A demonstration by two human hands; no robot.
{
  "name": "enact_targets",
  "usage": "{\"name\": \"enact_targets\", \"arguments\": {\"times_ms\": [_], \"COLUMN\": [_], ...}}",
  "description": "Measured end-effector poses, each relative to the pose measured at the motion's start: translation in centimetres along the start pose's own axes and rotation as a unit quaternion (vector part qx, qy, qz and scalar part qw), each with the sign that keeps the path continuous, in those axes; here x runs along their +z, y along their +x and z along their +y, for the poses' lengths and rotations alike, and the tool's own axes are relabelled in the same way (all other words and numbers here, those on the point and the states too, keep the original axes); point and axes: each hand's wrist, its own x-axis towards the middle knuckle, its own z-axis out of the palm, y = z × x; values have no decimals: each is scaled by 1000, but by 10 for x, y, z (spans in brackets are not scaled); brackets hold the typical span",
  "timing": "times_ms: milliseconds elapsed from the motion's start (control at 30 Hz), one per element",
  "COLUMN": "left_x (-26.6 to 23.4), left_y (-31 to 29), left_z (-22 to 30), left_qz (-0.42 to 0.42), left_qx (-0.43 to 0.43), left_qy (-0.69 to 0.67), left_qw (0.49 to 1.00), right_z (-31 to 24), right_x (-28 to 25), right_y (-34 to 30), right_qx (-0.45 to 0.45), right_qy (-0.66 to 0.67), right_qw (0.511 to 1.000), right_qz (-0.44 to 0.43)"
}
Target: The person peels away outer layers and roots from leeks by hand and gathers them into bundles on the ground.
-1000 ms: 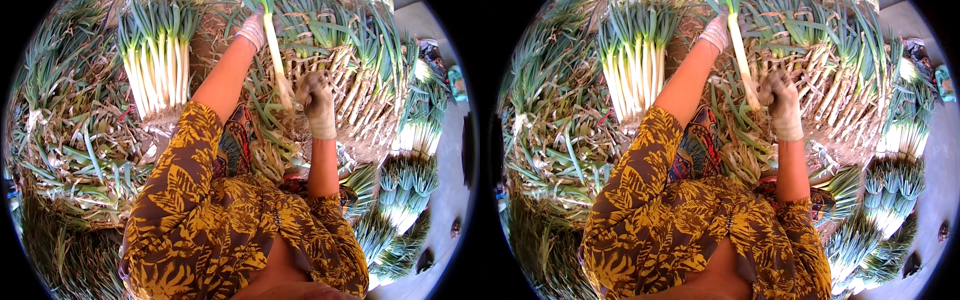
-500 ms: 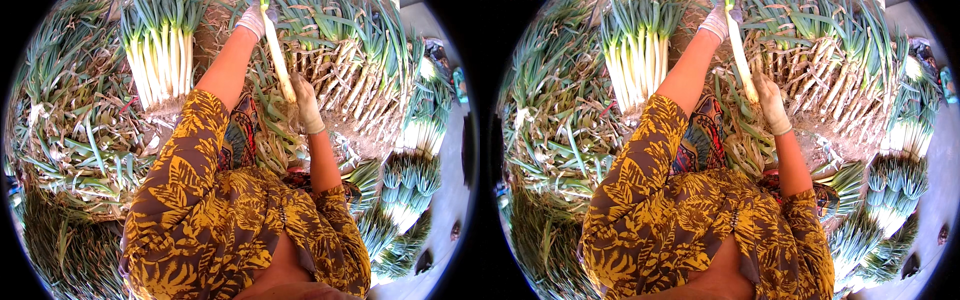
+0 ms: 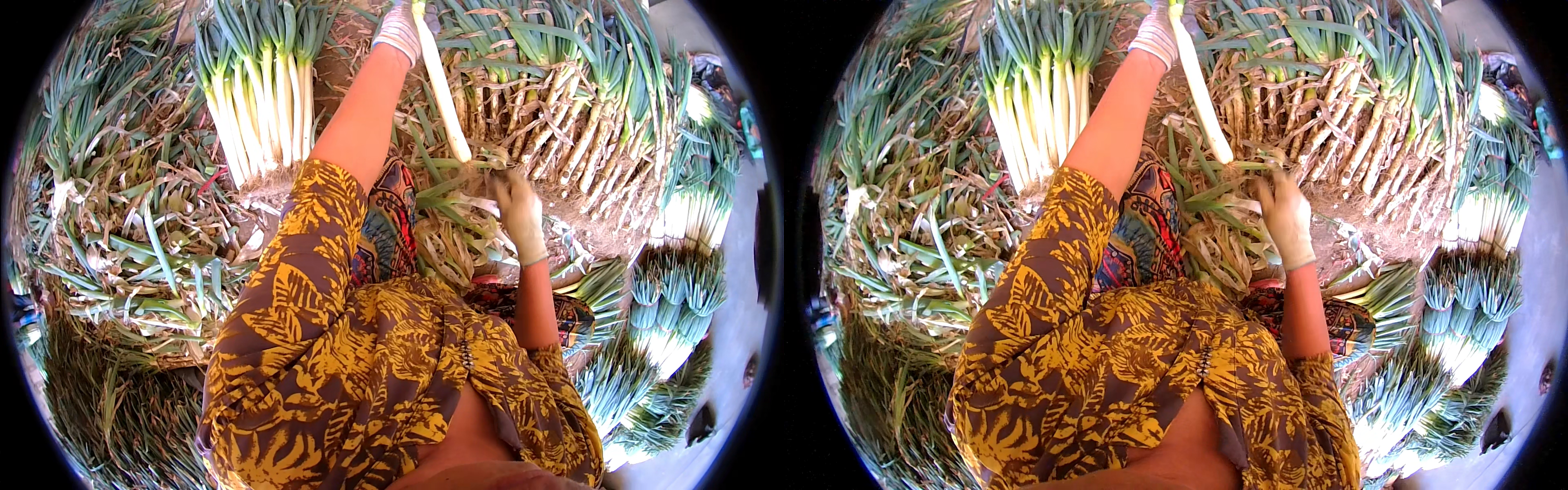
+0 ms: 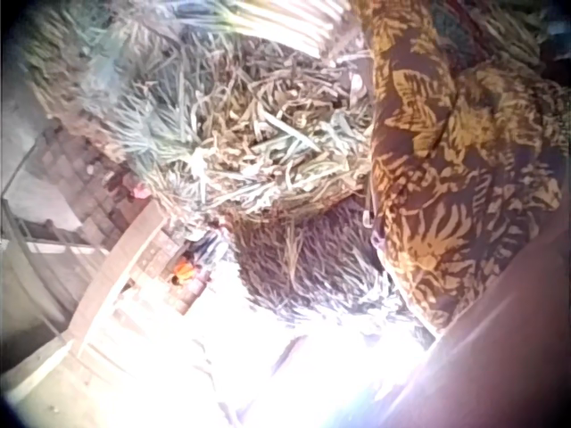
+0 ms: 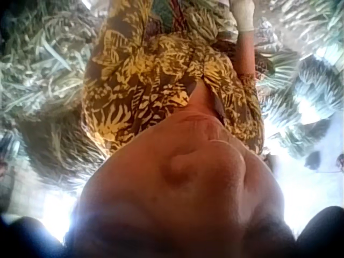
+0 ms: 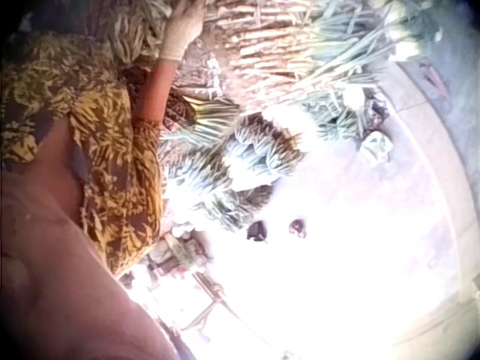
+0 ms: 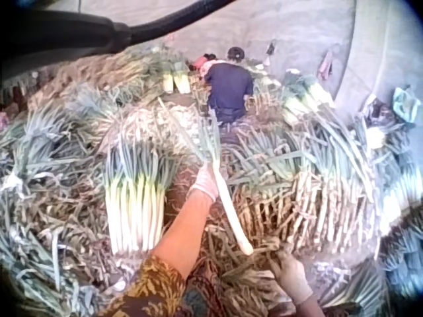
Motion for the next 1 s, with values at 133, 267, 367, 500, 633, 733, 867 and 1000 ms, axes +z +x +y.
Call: {"name": "enact_targets", "arguments": {"times_ms": [133, 267, 367, 500, 633, 733, 867, 1000], "left_x": [68, 65, 91, 81, 52, 67, 73, 75], "left_y": [-36, -23, -48, -42, -19, -25, -35, -39], "left_z": [43, 34, 63, 59, 40, 36, 38, 53], "left_qz": [38, 60, 75, 20, -67, 18, -37, -167], "left_qx": [-183, -159, -168, -187, -171, -175, -160, -151], "left_qy": [-351, -307, -183, -247, -376, -318, -362, -258], "left_qw": [918, 936, 966, 951, 908, 932, 917, 939], "right_z": [-35, -39, -4, -35, -61, -66, -55, -36], "right_x": [30, 61, 75, 50, 28, 22, 25, 28], "right_y": [74, 112, 130, 121, 108, 111, 113, 114], "right_qx": [141, 183, 259, 312, 218, 77, 185, 112], "right_qy": [117, 120, 301, 566, 694, 581, 667, 491], "right_qw": [980, 972, 917, 761, 682, 810, 720, 816], "right_qz": [81, 87, -14, -59, -72, -12, -51, -285]}}
